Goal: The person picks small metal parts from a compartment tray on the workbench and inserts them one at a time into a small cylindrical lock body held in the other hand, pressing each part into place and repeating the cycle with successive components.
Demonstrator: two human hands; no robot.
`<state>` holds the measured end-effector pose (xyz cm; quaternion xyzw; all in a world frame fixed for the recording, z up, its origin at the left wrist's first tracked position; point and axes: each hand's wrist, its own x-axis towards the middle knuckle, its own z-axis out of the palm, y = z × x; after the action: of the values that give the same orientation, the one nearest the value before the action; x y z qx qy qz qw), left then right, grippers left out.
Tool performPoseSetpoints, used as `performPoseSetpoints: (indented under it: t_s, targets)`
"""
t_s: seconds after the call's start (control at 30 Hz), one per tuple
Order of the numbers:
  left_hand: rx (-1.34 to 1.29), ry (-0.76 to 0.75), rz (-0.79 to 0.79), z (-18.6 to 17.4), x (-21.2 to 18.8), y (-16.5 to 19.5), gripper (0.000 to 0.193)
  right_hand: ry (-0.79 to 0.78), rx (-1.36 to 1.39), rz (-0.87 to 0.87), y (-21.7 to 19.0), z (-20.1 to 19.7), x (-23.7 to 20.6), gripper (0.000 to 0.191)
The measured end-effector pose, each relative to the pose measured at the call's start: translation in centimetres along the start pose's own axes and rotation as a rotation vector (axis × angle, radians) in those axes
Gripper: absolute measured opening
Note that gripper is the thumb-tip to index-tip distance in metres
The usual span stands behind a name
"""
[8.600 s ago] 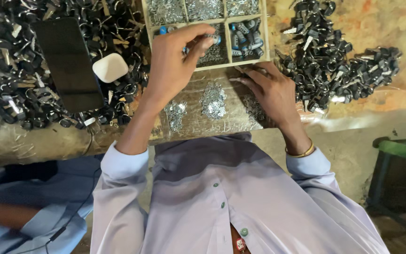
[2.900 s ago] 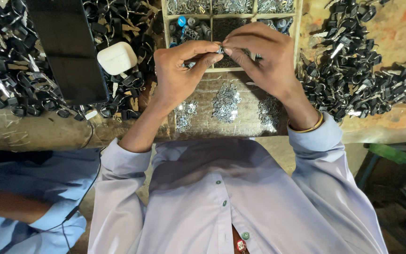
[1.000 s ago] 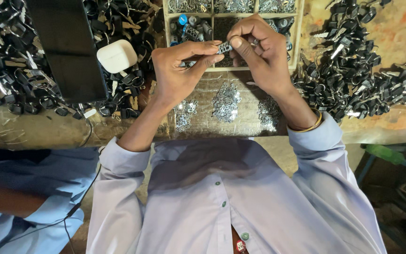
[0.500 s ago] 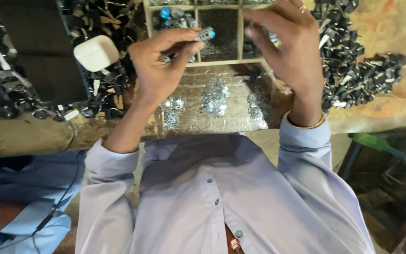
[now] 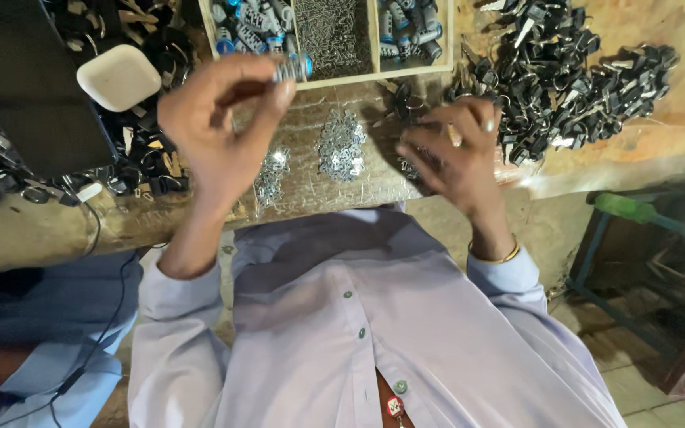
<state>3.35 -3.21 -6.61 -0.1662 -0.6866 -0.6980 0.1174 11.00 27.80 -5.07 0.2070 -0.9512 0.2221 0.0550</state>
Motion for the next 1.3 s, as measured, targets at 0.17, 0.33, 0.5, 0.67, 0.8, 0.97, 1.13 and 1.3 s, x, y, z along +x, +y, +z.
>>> performPoseSetpoints:
  t_s: [0.17,0.33,0.5,0.67,0.8,0.97,1.13,1.3]
  targets:
    - [-0.006,-0.006,-0.128,0.6,-6.0,3.9,0.018,-0.002,0.031,-0.033,-2.3,1.5,-5.0,0.031]
    - [-0.046,0.02,-0.294,2.1,-12.0,5.7,0.024,0.006,0.205,0.128,-3.0,2.3,-7.4,0.05]
    - [0.1,0.007,-0.38,3.1,-15.5,6.1,0.028,0.004,0.042,0.019,-2.6,2.6,-8.3,0.038]
    - [0.178,0.016,-0.388,3.9,-17.2,5.2,0.026,0.06,0.156,-0.149,-2.8,3.5,-8.8,0.022]
    - [0.168,0.046,-0.396,4.5,-18.1,4.2,0.024,0.041,0.432,-0.109,-3.7,4.3,-8.0,0.018]
    - [0.083,0.088,-0.475,4.8,-18.9,3.6,0.023,0.04,0.537,0.072,-6.2,4.5,-5.5,0.016]
    - [0.106,0.081,-0.418,4.6,-19.1,3.3,0.022,-0.003,0.599,0.128,-8.3,4.6,-3.9,0.018]
    - [0.09,0.082,-0.436,4.3,-19.2,3.4,0.024,0.054,0.57,0.198,-9.5,5.7,-3.7,0.019]
